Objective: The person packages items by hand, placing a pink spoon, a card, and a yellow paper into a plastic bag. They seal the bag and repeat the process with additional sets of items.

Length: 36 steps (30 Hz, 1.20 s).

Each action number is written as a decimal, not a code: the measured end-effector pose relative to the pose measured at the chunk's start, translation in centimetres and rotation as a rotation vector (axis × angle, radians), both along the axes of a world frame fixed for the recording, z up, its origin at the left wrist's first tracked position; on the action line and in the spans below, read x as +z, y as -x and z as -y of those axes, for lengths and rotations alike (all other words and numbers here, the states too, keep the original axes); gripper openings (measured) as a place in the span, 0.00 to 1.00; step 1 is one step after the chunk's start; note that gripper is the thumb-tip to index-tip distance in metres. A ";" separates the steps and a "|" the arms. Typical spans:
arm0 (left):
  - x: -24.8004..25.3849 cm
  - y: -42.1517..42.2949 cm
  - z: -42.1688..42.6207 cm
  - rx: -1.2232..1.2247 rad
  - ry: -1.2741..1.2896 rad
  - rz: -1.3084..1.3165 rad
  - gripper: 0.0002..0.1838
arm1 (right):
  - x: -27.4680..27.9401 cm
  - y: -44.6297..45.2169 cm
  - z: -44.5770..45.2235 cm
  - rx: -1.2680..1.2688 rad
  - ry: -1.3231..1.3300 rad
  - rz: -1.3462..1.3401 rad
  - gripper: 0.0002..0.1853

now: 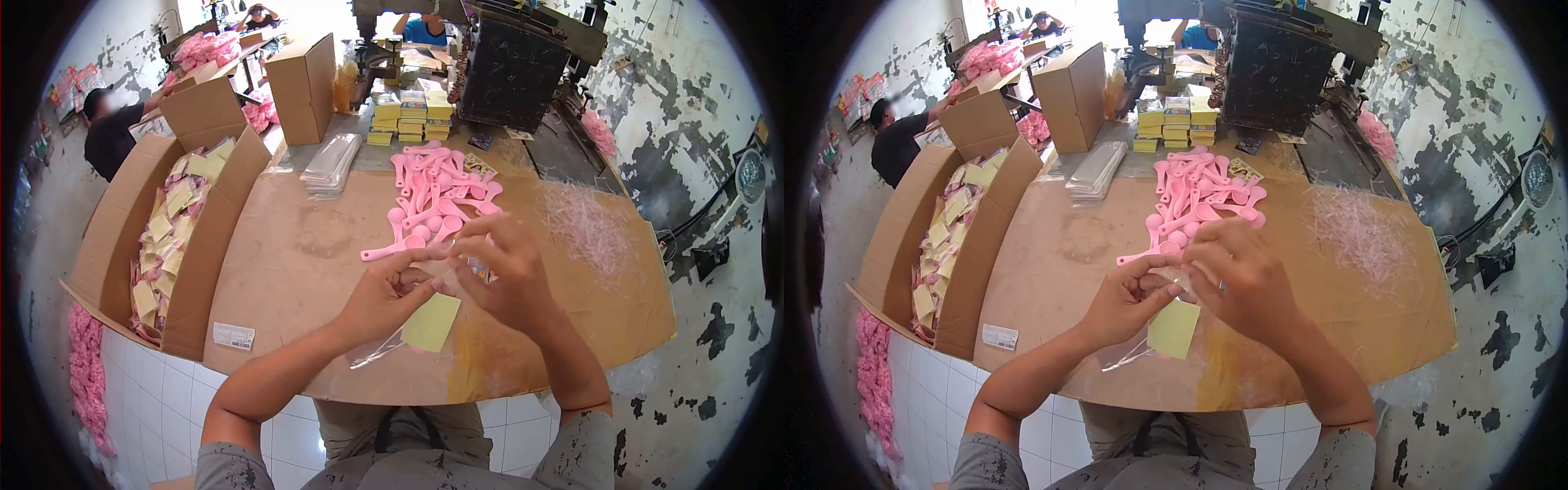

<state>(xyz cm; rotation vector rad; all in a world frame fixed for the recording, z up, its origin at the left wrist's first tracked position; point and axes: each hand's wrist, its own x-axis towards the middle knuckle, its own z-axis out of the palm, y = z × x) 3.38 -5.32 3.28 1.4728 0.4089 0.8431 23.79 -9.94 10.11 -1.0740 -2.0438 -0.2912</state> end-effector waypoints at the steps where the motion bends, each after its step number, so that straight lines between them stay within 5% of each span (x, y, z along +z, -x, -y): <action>1: -0.4 -0.2 0.3 0.030 -0.019 0.012 0.22 | -0.2 0.3 0.2 -0.016 -0.033 0.101 0.09; 16: -0.3 1.0 1.1 0.092 -0.459 -0.379 0.27 | -1.0 1.3 -1.4 -0.081 0.000 0.329 0.08; 19: -0.3 1.2 1.3 0.060 -0.265 -0.240 0.24 | 0.5 -2.7 -1.2 -0.143 0.220 -0.095 0.05; 21: -0.2 1.2 1.1 0.008 -0.072 -0.142 0.22 | 2.2 -7.3 0.1 0.035 0.836 -0.570 0.07; 24: 0.3 1.5 0.0 -0.056 0.107 -0.064 0.21 | 2.1 -18.7 2.3 0.300 1.135 -1.021 0.05; 26: -0.1 1.5 -0.3 -0.039 0.113 -0.052 0.22 | -1.4 -25.8 2.0 -0.200 0.798 -0.870 0.07; 27: -0.2 1.4 -0.4 -0.040 0.113 -0.041 0.23 | -4.2 -29.0 1.7 -0.595 0.560 -0.534 0.10; 29: -0.4 1.5 -0.4 -0.035 0.114 -0.023 0.25 | -8.5 -32.2 2.7 -0.919 0.211 0.064 0.17; 34: -0.3 1.4 -0.3 -0.022 0.148 -0.015 0.24 | -3.3 -21.3 3.7 -0.869 0.032 0.087 0.22; 36: -0.2 1.2 -0.4 0.012 0.132 -0.033 0.23 | -3.0 -16.9 2.7 -0.581 0.230 -0.216 0.22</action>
